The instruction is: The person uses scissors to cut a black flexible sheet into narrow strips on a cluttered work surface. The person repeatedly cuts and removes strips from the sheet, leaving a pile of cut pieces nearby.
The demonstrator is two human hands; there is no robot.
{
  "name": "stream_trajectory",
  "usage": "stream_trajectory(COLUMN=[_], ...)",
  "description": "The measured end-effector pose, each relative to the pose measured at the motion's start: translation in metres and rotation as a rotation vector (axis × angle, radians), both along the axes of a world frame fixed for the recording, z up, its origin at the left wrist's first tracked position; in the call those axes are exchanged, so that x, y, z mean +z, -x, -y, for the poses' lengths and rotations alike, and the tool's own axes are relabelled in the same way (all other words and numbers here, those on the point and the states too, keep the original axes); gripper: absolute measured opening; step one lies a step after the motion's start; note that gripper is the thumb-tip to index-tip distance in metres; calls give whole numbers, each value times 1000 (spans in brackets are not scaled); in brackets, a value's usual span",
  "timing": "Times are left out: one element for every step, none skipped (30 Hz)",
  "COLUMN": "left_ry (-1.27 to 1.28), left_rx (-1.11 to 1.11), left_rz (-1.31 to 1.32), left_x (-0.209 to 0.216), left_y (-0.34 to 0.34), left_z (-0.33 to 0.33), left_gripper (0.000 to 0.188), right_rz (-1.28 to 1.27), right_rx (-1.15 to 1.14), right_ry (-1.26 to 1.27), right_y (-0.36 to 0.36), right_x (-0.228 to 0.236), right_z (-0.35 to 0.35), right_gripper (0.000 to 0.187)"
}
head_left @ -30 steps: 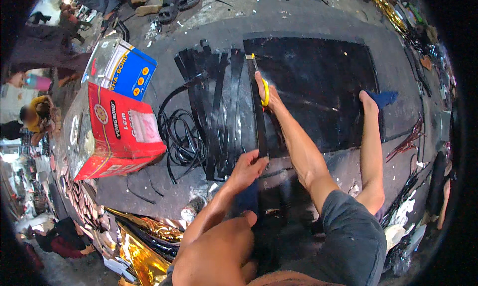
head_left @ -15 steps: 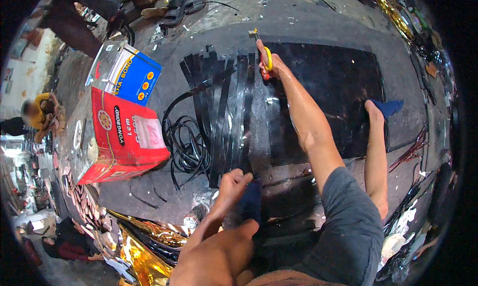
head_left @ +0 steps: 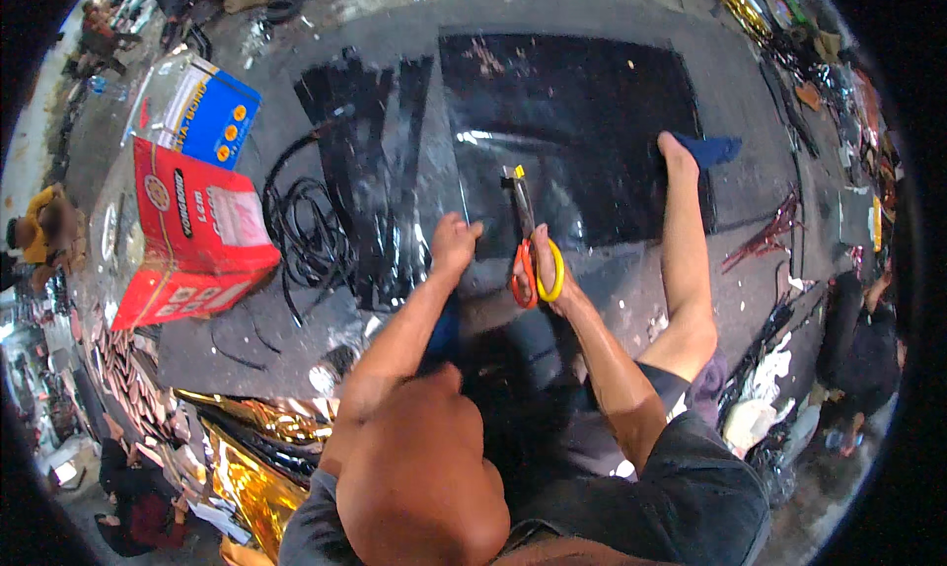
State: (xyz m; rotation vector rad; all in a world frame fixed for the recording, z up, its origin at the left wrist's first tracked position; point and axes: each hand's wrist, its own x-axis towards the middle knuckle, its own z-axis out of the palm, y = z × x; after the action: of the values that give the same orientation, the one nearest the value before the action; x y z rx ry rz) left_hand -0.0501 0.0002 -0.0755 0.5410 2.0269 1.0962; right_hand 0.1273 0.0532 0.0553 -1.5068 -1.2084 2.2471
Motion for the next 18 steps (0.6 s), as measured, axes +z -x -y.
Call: stream_trajectory(left_ry=[49, 48, 46, 75, 112, 136, 146, 144, 149, 155, 161, 135, 130, 126, 122, 147, 172, 194], left_rx=[-62, -91, -107, -123, -125, -130, -145, -116, -118, -121, -123, -98, -104, -110, -117, -120, -122, -125], left_rz=[-89, 56, 188, 144, 94, 109, 123, 224, 226, 228, 230, 261, 229, 196, 163, 167, 170, 174], left_x=[9, 29, 47, 48, 44, 43, 48, 52, 54, 56, 57, 58, 55, 51, 52, 52, 52, 56], left_y=[-8, -18, -21, -17, -12, -9, -7, -7, -5, -3, -2, -3, -3, -2, -1, -1, -1, -2], left_z=[-8, -17, -23, -26, -21, -15, -18, -21, -21, -20, -19, -18, -19, -21, -22, -22, -23, -26], left_gripper=[28, 18, 14, 17, 23, 22, 22, 21, 22, 23, 24, 25, 25, 26, 26, 25, 24, 23], right_rz=[43, -9, 53, 100, 122, 150, 136, 123, 104, 76, 83, 89, 96, 115, 124, 132, 141, 128], right_rx=[-11, 29, 31, 57, 93, 117, 128, 137, 147, 262, 265, 269, 274, 283, 257, 231, 207, 203], right_ry=[25, 72, 120, 150, 195, 236, 262, 288, 315, 259, 278, 291, 304, 218, 237, 256, 275, 249], right_y=[-21, -41, -57, -65, -62, -61, -64, -69, -68, -66, -62, -57, -51, -46, -42, -39, -37, -36], right_x=[6, 11, 5, -8, 5, 20, 21, 19, 21, 29, 25, 20, 15, 12, 10, 8, 6, 8], right_z=[19, 34, 55, 72, 86, 99, 110, 120, 126, 125, 128, 129, 128, 126, 122, 118, 117, 113], right_gripper=[75, 74, 74, 74, 75, 77, 77, 77, 78, 80, 81, 81, 82, 85, 85, 85, 86, 86])
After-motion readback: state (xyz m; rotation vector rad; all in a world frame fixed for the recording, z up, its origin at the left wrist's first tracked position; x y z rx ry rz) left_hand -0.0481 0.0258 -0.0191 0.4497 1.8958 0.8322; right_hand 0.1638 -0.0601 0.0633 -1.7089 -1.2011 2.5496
